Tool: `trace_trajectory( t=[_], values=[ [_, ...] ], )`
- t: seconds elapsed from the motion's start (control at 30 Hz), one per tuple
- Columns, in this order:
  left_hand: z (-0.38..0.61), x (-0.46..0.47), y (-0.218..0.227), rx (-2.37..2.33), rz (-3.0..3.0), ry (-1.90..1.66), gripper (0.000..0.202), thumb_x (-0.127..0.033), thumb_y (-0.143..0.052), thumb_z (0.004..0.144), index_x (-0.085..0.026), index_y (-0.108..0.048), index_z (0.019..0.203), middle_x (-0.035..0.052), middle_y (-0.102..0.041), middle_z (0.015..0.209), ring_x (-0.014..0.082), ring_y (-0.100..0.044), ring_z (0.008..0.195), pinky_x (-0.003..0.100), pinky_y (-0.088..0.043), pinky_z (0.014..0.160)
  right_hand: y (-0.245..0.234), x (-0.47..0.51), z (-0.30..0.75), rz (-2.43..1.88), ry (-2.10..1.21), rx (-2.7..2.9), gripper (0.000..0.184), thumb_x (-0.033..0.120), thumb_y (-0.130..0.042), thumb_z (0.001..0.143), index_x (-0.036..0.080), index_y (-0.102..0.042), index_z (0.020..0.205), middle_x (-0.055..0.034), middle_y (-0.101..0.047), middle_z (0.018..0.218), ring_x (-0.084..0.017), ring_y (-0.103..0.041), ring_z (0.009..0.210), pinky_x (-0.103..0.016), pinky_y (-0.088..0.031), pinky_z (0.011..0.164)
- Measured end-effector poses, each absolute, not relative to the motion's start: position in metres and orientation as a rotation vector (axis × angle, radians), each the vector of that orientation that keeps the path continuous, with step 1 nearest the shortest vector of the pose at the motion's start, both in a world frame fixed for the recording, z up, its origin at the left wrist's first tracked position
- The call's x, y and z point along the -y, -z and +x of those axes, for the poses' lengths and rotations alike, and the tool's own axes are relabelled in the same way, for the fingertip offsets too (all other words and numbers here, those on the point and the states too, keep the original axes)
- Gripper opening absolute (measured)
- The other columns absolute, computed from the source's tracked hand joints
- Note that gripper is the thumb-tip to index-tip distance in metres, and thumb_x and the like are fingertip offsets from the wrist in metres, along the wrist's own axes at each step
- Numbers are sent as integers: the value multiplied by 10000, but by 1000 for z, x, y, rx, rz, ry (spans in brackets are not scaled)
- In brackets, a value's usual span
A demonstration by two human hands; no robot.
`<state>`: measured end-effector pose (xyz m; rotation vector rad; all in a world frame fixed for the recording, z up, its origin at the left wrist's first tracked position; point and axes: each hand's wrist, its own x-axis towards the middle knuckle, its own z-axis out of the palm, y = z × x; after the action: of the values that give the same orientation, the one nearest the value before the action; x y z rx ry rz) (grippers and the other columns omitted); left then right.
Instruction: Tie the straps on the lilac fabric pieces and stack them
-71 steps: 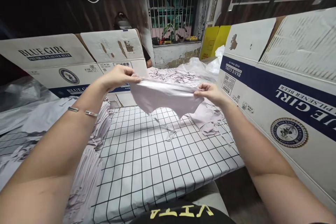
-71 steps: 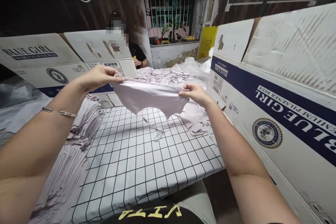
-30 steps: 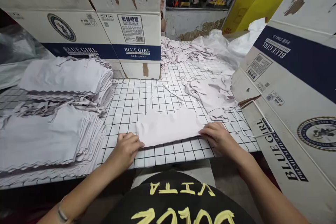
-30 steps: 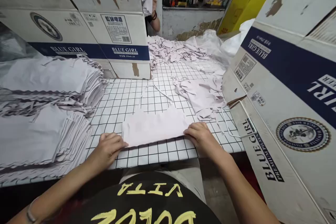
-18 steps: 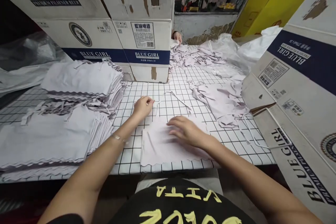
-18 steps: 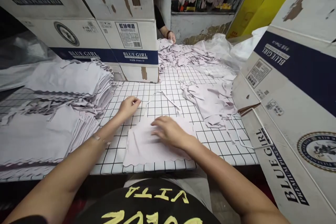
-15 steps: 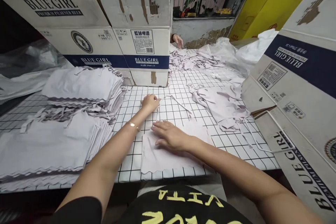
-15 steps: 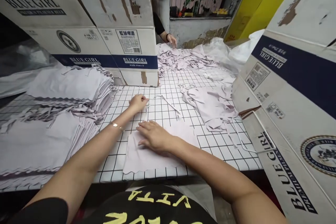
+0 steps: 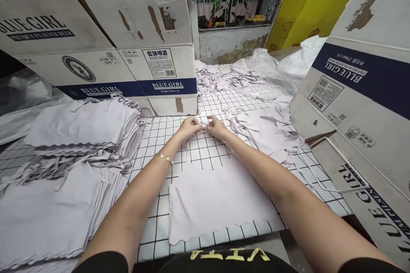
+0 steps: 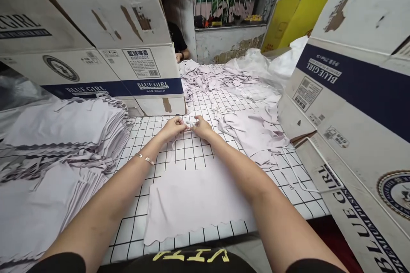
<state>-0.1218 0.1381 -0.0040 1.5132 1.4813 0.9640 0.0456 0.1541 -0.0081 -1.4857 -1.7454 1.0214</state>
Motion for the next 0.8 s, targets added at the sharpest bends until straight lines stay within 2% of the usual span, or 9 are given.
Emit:
trace_trajectory(
  t=[0.1, 0.2, 0.3, 0.37, 0.47, 0.53, 0.67, 0.8],
  values=[
    [-129, -126, -4, -1398, 1409, -1015, 165, -189, -618, 698, -191, -471, 772, 15, -639, 702, 121, -591, 630, 235, -426, 606, 4, -166, 54, -1356, -1233, 1720, 238, 307, -749, 693, 162, -656, 857, -47, -687, 794, -188, -629, 760, -315, -495, 717],
    [-134, -115, -13, -1363, 1325, -973, 247, -212, -658, 698, -181, -564, 925, 32, -668, 743, 120, -576, 628, 228, -399, 579, 0, -158, 60, -1237, -1307, 1684, 230, 338, -742, 682, 164, -648, 797, -24, -681, 753, -167, -631, 751, -287, -491, 708],
    [-129, -106, -22, -1207, 1286, -842, 344, -370, -691, 743, -177, -652, 1025, 58, -677, 792, 136, -581, 680, 232, -374, 558, -4, -147, 63, -1164, -1299, 1702, 228, 342, -747, 646, 167, -636, 742, -1, -654, 701, -149, -607, 708, -276, -471, 684],
    [-123, -103, -25, -1149, 1303, -856, 334, -421, -702, 741, -171, -698, 963, 44, -646, 743, 128, -549, 655, 237, -365, 554, -7, -142, 64, -1150, -1271, 1744, 219, 339, -751, 625, 174, -632, 704, 18, -621, 646, -135, -576, 659, -267, -450, 646],
    [-117, -101, -26, -1190, 1307, -1019, 227, -354, -747, 690, -152, -701, 781, 14, -577, 648, 111, -494, 605, 248, -381, 574, -10, -137, 69, -1124, -1305, 1753, 245, 331, -775, 591, 176, -636, 719, 24, -618, 648, -127, -566, 644, -260, -442, 625],
    [-116, -101, -26, -1198, 1271, -1084, 198, -333, -740, 682, -154, -662, 715, 15, -579, 685, 115, -511, 640, 251, -412, 609, -11, -135, 73, -1084, -1366, 1721, 291, 338, -798, 573, 168, -632, 741, 22, -627, 669, -121, -570, 638, -257, -442, 615],
    [-118, -96, -26, -1205, 1226, -1056, 217, -365, -713, 701, -167, -639, 751, 41, -620, 820, 147, -575, 744, 239, -406, 572, -12, -131, 79, -1002, -1433, 1663, 307, 345, -804, 581, 162, -636, 761, 18, -641, 699, -118, -588, 656, -267, -458, 655],
    [-117, -92, -29, -1203, 1275, -973, 236, -375, -742, 681, -156, -673, 736, 43, -637, 743, 128, -549, 657, 247, -377, 571, -13, -127, 79, -967, -1420, 1656, 262, 327, -783, 596, 170, -645, 754, 7, -649, 722, -138, -603, 704, -292, -471, 721]
  ],
)
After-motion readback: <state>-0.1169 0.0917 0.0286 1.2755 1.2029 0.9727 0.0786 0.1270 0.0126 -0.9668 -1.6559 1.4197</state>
